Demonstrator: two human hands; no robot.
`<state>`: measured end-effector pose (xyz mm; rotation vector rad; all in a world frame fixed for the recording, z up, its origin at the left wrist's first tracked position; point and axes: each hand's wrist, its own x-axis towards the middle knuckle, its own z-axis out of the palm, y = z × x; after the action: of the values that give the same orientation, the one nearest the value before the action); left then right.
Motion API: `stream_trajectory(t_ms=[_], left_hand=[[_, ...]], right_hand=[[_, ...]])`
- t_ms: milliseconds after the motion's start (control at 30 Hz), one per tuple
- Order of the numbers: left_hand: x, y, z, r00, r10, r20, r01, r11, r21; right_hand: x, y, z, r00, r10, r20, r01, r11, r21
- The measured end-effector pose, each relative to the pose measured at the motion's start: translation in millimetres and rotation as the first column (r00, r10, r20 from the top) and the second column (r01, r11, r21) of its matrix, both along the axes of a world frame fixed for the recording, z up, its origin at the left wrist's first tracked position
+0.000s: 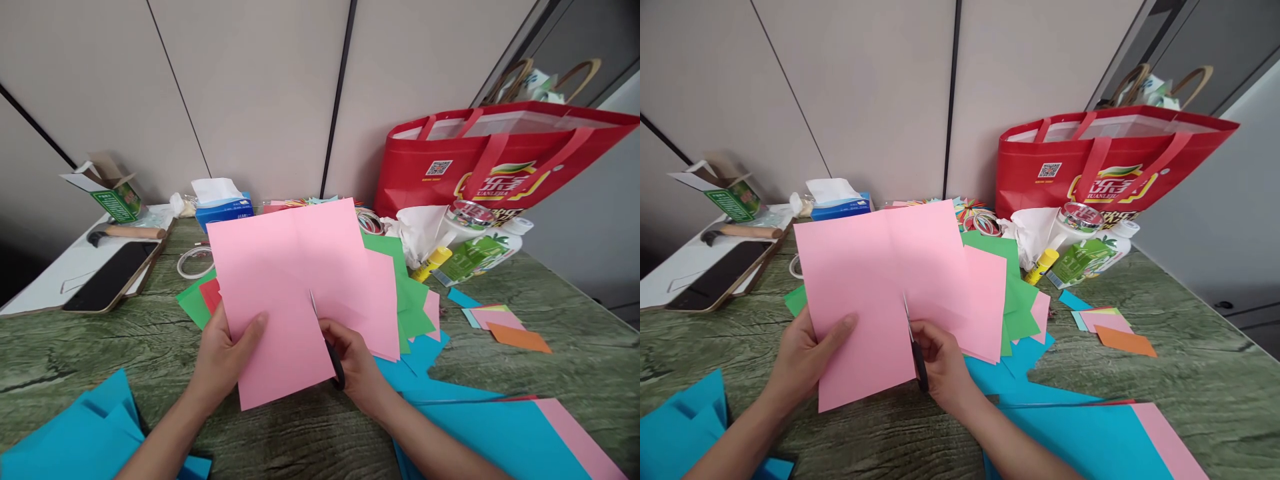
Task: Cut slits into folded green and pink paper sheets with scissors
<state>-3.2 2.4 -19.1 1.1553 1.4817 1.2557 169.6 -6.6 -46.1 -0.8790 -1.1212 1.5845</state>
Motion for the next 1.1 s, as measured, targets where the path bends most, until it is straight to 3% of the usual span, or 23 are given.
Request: stream_trajectory(t_ms=[500,733,1100], left_hand=[[3.0,1.2,3.4,0.982,-0.018,0.187,0.03,0.997,-0.065],[2.6,2.2,6.3,0.95,-0.08,0.302,0.139,0.973,-0.182],[1.6,3.6,-0.8,0.975,-0.08,0.207,0.11,0.984,-0.141]], right_hand=[[-1.0,-0.8,0.6,1.0,-0.01,-0.029,0.01,1.0,0.014],[0.9,-1.2,3.4,0.999,0.031,-0.036,-0.03,0.999,0.044],[0.5,-0.3,2.3,0.999,0.008,-0.054,-0.007,1.0,0.022]])
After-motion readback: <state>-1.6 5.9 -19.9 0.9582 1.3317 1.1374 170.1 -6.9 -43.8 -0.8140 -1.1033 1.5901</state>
